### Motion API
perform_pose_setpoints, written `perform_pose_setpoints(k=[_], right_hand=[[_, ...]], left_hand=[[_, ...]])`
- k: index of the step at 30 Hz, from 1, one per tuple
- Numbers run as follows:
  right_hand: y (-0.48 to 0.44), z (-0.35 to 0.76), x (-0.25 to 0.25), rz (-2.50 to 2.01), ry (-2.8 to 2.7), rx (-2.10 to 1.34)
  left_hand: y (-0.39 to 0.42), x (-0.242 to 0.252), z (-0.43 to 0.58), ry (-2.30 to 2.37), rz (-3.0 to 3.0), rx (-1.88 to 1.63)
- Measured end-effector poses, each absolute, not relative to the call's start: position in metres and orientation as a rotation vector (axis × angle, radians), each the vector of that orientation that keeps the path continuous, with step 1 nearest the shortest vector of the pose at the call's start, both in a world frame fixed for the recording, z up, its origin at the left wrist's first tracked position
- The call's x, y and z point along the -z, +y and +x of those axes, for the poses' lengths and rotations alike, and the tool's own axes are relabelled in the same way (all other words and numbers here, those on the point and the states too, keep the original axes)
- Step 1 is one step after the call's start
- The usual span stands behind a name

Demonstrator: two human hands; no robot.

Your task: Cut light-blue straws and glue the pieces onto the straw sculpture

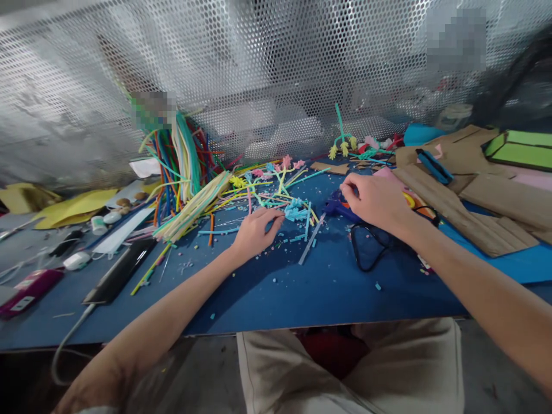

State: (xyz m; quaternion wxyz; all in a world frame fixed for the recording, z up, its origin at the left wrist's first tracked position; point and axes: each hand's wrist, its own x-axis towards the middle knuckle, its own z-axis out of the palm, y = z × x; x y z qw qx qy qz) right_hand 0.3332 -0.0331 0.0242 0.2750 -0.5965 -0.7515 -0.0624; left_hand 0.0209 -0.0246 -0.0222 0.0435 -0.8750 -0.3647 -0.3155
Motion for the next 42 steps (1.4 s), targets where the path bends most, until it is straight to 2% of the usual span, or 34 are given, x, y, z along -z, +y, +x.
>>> perform_pose_setpoints(k=[2, 6, 13, 17, 22, 28, 31, 42], right_hand=[[-0.027, 0.348, -0.026, -1.648, -2.102, 0.234], [-0.007, 0.366, -0.018, -1.719, -2.31, 0.101], [0.014, 0.339, 0.011, -1.855, -2.585, 0.006], [0.018, 0.323, 0.013, -1.918, -2.454, -0.05], [0.014, 0.323, -0.007, -1.729, -1.956, 0.054], [-0.016, 0.312, -0.023, -1.355, -1.735, -0.439], [-0.03, 0.304, -0.015, -1.308, -1.759, -0.579], [-0.05, 0.307, -0.005, -1.326, -1.888, -0.475]], left_hand=[[-0.025, 0.023, 0.022, -1.09, -2.703, 0.98], [-0.024, 0.025, 0.024, -1.077, -2.738, 0.998], [-0.022, 0.025, 0.023, -1.115, -2.714, 1.02], [-0.02, 0.025, 0.021, -1.129, -2.709, 0.974], [-0.02, 0.026, 0.02, -1.109, -2.666, 0.949], [-0.02, 0.024, 0.02, -1.113, -2.658, 0.905], [-0.018, 0.023, 0.018, -1.119, -2.641, 0.917], [-0.013, 0.022, 0.014, -1.146, -2.644, 0.931]])
